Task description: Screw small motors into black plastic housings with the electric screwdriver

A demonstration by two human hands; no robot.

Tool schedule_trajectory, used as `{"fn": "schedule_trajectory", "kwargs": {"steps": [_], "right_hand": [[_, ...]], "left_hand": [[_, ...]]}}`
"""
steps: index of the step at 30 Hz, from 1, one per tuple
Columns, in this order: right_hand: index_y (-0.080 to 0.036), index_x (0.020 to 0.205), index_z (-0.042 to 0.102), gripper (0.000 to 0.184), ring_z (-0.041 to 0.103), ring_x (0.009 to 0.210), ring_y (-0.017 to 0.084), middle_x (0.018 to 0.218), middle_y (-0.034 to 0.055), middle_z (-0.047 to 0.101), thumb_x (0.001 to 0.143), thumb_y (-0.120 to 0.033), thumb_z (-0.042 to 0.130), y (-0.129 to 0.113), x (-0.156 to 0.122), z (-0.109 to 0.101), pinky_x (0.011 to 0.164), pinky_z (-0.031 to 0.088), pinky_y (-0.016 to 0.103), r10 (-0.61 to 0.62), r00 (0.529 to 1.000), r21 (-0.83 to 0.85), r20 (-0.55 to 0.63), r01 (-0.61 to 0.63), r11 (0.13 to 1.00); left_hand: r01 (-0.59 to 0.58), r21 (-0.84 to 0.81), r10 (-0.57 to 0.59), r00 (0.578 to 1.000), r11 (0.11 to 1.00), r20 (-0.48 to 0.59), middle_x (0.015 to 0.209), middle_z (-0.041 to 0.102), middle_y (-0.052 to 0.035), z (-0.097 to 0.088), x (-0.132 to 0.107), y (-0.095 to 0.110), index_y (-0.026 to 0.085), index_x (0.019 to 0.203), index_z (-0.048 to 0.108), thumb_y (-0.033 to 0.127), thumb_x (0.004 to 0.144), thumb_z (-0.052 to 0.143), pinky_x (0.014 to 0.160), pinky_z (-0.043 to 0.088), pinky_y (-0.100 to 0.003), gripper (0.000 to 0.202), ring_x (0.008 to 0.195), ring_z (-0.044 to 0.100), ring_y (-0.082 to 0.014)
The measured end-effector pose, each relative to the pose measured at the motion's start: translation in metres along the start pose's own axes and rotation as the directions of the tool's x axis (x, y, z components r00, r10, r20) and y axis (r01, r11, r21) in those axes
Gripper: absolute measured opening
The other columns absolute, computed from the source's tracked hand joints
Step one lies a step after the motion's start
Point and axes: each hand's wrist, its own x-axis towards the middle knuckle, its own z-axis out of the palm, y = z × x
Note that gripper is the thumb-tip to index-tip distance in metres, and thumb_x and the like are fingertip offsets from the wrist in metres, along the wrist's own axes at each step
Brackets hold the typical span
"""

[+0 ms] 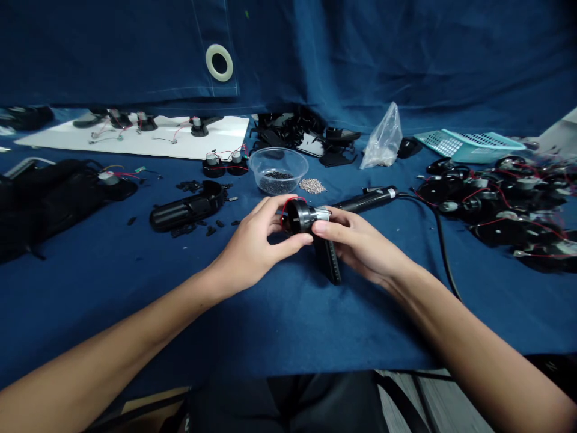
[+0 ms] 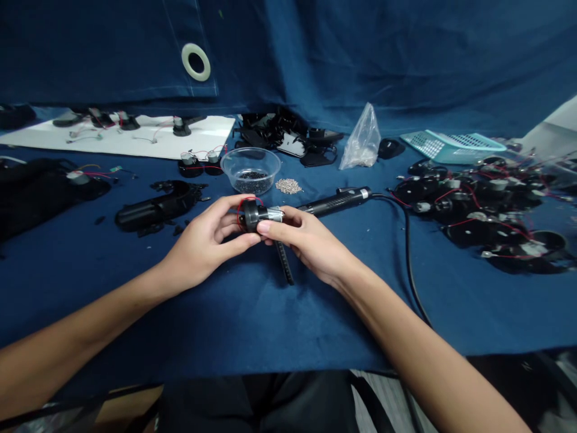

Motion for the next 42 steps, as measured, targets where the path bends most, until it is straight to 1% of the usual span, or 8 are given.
{"fn": "schedule_trajectory", "kwargs": {"steps": [8, 16, 22, 25, 28, 31, 37, 42], "right_hand": [[-0.015, 0.092, 0.065, 0.029, 0.056, 0.082, 0.013, 0.089, 0.0035, 0.064, 0.075, -0.036, 0.077, 0.000, 0.001, 0.000, 0.077, 0.044, 0.025, -0.002, 1.000, -0.034, 0.007, 0.002, 0.999], [-0.019, 0.117, 0.060, 0.042, 0.059, 0.098, 0.016, 0.106, 0.0059, 0.064, 0.084, -0.044, 0.069, 0.000, -0.002, -0.003, 0.085, 0.048, 0.028, -0.052, 0.997, -0.054, 0.064, 0.056, 0.997], [-0.021, 0.115, 0.060, 0.044, 0.061, 0.087, 0.014, 0.099, 0.0027, 0.065, 0.081, -0.046, 0.072, -0.001, 0.001, -0.011, 0.076, 0.048, 0.028, -0.148, 0.988, -0.224, -0.046, 0.134, 0.965], [-0.021, 0.114, 0.060, 0.049, 0.062, 0.099, 0.019, 0.110, 0.0043, 0.066, 0.076, -0.048, 0.075, -0.004, 0.001, -0.015, 0.089, 0.048, 0.034, -0.292, 0.954, -0.499, -0.066, 0.222, 0.838], [-0.020, 0.117, 0.059, 0.058, 0.059, 0.110, 0.024, 0.118, 0.0064, 0.064, 0.071, -0.050, 0.079, -0.005, 0.000, -0.018, 0.098, 0.045, 0.039, -0.426, 0.902, -0.805, 0.071, 0.304, 0.509], [-0.020, 0.121, 0.057, 0.059, 0.058, 0.112, 0.025, 0.118, 0.0074, 0.062, 0.073, -0.050, 0.077, -0.005, -0.002, -0.018, 0.096, 0.047, 0.039, -0.431, 0.882, -0.910, 0.192, 0.324, 0.259], [-0.020, 0.122, 0.058, 0.058, 0.060, 0.106, 0.024, 0.115, 0.0069, 0.062, 0.078, -0.057, 0.070, 0.002, -0.001, -0.014, 0.092, 0.050, 0.039, -0.296, 0.926, -0.935, 0.232, 0.297, 0.196], [-0.021, 0.126, 0.060, 0.064, 0.060, 0.107, 0.026, 0.115, 0.0090, 0.063, 0.080, -0.064, 0.064, 0.001, 0.001, -0.013, 0.094, 0.049, 0.041, -0.252, 0.934, -0.923, 0.251, 0.310, 0.229]], "left_hand": [[0.010, 0.018, -0.010, 1.000, 1.000, -0.014, 0.133, 0.056, -0.0090, 0.002, -0.001, -0.002, 0.021, 0.126, 0.051, 0.030, 0.082, 0.072, 0.105, 0.051, -0.040, 0.050, 0.120, 0.060, -0.0228], [-0.075, 0.018, 0.076, 0.989, 0.997, -0.129, 0.134, 0.055, -0.0078, 0.003, 0.000, 0.001, 0.022, 0.126, 0.050, 0.028, 0.079, 0.075, 0.106, 0.050, -0.037, 0.054, 0.122, 0.058, -0.0223], [-0.063, -0.088, 0.053, 0.992, 0.994, -0.115, 0.133, 0.056, -0.0079, -0.006, 0.008, 0.000, 0.022, 0.127, 0.047, 0.029, 0.077, 0.077, 0.105, 0.049, -0.036, 0.059, 0.121, 0.058, -0.0222], [0.012, -0.056, -0.012, 1.000, 0.998, -0.004, 0.126, 0.060, -0.0117, -0.021, 0.016, -0.002, 0.019, 0.128, 0.050, 0.050, 0.087, 0.063, 0.083, 0.057, -0.031, 0.053, 0.107, 0.064, -0.0220], [0.085, 0.081, -0.091, 0.992, 0.993, 0.083, 0.115, 0.065, -0.0133, -0.037, 0.022, -0.006, 0.017, 0.128, 0.053, 0.064, 0.095, 0.034, 0.057, 0.050, -0.023, 0.060, 0.083, 0.064, -0.0172], [0.058, 0.352, -0.117, 0.982, 0.934, 0.150, 0.100, 0.069, -0.0067, -0.047, 0.024, -0.008, 0.021, 0.120, 0.059, 0.064, 0.096, 0.034, 0.063, 0.047, -0.026, 0.056, 0.076, 0.062, -0.0157], [-0.047, 0.706, -0.113, 0.977, 0.707, 0.179, 0.111, 0.067, -0.0046, -0.049, 0.022, -0.001, 0.024, 0.115, 0.061, 0.063, 0.096, 0.036, 0.088, 0.045, -0.039, 0.050, 0.099, 0.063, -0.0241], [-0.179, 0.662, -0.059, 0.946, 0.728, 0.320, 0.134, 0.056, -0.0067, -0.044, 0.020, -0.003, 0.025, 0.134, 0.050, 0.069, 0.081, 0.058, 0.102, 0.041, -0.040, 0.070, 0.123, 0.052, -0.0274]]}}
